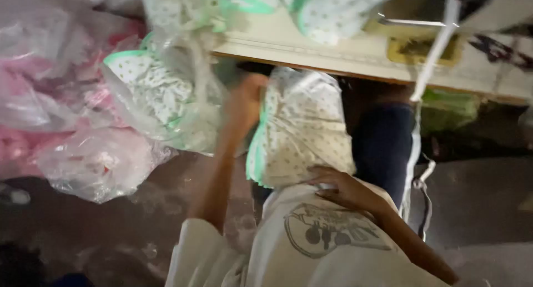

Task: Sorting and stacking fabric garment pieces from plastic bags onto a work table

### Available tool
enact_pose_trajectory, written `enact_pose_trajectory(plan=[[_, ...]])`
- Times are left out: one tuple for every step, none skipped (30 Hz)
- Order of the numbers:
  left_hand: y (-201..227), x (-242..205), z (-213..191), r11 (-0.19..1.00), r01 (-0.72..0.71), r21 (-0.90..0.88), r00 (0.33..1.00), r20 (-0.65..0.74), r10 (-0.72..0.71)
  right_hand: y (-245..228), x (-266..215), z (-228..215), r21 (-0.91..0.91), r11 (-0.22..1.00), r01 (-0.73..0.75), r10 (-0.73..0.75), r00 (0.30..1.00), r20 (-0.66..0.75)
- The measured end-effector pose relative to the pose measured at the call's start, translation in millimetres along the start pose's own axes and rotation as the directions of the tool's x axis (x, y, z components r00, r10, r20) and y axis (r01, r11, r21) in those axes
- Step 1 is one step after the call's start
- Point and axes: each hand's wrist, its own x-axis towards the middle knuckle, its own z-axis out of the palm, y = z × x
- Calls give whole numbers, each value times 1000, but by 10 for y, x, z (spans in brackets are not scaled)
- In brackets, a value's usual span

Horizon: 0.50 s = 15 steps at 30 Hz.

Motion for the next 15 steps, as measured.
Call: enact_pose_trajectory(plan=[[-8, 252, 604, 1000, -15, 9, 1000, 8, 15, 120, -48, 6, 8, 1000, -3, 3, 1000, -17], [32, 493, 1150, 906, -416, -80, 907, 30, 419, 240, -90, 9, 59, 998, 32, -31, 999, -21], [175, 770, 1659, 652, -737, -177, 660, 20, 751, 354, -133, 14, 112, 992, 65, -62, 998, -28], [288, 1063, 2023, 643, -745, -180, 648, 36, 761, 464, -173, 11, 122, 991, 61, -56, 997, -46], [377, 1327, 2392, 635, -765, 109, 644, 76, 762, 569, -218, 24, 142, 990, 7, 6, 996, -89], [463, 1584, 2761, 563, -730, 387, 643, 113, 757, 668, -259, 41, 165, 985, -46, 68, 989, -130], [507, 1650, 2809, 547, -742, 388, 630, 125, 766, 708, -317, -19, 174, 984, -43, 70, 987, -148], [549, 1719, 2852, 569, -743, 353, 642, 137, 754, 745, -372, -75, 205, 977, -61, 98, 980, -175], [579, 1756, 2915, 594, -741, 314, 656, 149, 740, 784, -451, -121, 235, 968, -83, 131, 972, -196], [598, 1775, 2931, 583, -750, 312, 647, 160, 746, 768, -529, -161, 244, 966, -84, 136, 969, -208], [627, 1825, 2923, 627, -735, 259, 674, 171, 719, 753, -586, -227, 218, 969, -116, 167, 957, -235], [648, 1876, 2912, 668, -715, 205, 699, 184, 691, 736, -637, -284, 192, 970, -149, 197, 944, -263], [634, 1888, 2940, 663, -720, 205, 694, 193, 694, 781, -596, -280, 200, 968, -149, 200, 942, -269], [611, 1897, 2963, 705, -693, 152, 720, 210, 662, 824, -551, -267, 150, 974, -167, 210, 912, -351], [599, 1927, 2969, 746, -658, 100, 746, 224, 628, 869, -496, -280, 95, 978, -188, 210, 878, -429]])
